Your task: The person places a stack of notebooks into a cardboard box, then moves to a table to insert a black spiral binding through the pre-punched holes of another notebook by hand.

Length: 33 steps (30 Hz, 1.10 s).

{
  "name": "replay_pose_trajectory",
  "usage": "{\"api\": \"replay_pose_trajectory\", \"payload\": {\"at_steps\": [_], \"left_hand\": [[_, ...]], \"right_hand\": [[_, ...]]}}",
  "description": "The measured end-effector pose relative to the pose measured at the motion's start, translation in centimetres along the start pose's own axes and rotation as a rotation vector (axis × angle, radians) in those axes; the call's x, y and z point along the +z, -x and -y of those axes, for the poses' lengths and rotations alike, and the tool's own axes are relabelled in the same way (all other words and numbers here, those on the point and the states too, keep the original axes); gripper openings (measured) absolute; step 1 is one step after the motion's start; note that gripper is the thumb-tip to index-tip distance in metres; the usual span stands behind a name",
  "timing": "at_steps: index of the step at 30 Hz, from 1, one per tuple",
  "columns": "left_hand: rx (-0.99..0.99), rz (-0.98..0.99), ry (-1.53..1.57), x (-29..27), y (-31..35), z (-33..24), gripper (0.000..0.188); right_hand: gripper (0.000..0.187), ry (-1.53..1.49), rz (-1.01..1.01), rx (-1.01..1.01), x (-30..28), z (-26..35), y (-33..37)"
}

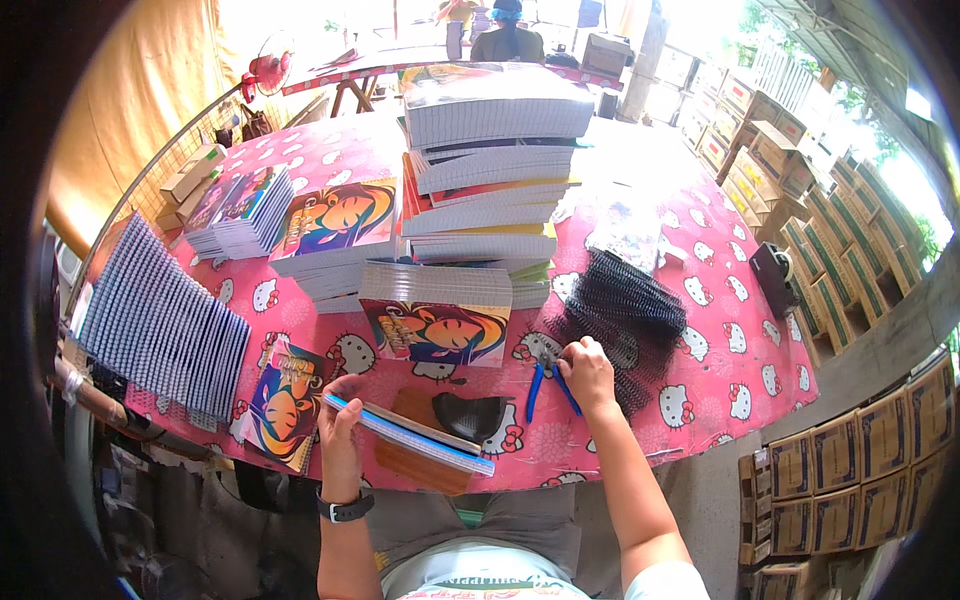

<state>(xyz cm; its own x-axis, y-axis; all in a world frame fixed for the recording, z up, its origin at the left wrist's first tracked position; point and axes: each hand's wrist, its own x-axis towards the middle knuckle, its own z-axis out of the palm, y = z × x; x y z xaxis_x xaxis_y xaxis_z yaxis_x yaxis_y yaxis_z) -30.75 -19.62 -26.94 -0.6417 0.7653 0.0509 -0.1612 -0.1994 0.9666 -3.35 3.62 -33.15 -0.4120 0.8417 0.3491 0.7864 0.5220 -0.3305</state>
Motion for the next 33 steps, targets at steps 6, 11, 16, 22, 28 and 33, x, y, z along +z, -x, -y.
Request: {"api": "replay_pose_trajectory", "payload": {"at_steps": [6, 11, 16, 22, 28, 33], "left_hand": [[0.108, -0.062, -0.039, -0.3, -0.7, 0.4, 0.036], [0.580, -0.262, -0.731, 2.1, 2.0, -1.5, 0.061], [0.703, 0.317, -1.070, 6.9, 6.0, -1.4, 0.058], [0.743, 0.331, -1.086, 7.8, 5.1, 0.7, 0.032], [0.739, 0.336, -1.063, 8.4, 5.3, 0.5, 0.031], [0.683, 0.487, -0.864, 6.4, 4.9, -1.4, 0.025]], "right_hand": [[0.012, -0.089, -0.006, -0.001, -1.6, 0.0, -0.4], [0.045, -0.580, -0.174, 0.106, -10.2, 5.7, 1.9], [0.033, -1.155, 0.367, 0.093, -13.5, 9.3, 7.3], [0.031, -1.056, 0.483, 0.094, -11.6, 11.0, 9.4], [0.027, -0.890, 0.240, -0.077, -11.1, 10.8, 8.9], [0.030, -0.784, 0.303, -0.210, -11.6, 10.9, 8.2]]}}
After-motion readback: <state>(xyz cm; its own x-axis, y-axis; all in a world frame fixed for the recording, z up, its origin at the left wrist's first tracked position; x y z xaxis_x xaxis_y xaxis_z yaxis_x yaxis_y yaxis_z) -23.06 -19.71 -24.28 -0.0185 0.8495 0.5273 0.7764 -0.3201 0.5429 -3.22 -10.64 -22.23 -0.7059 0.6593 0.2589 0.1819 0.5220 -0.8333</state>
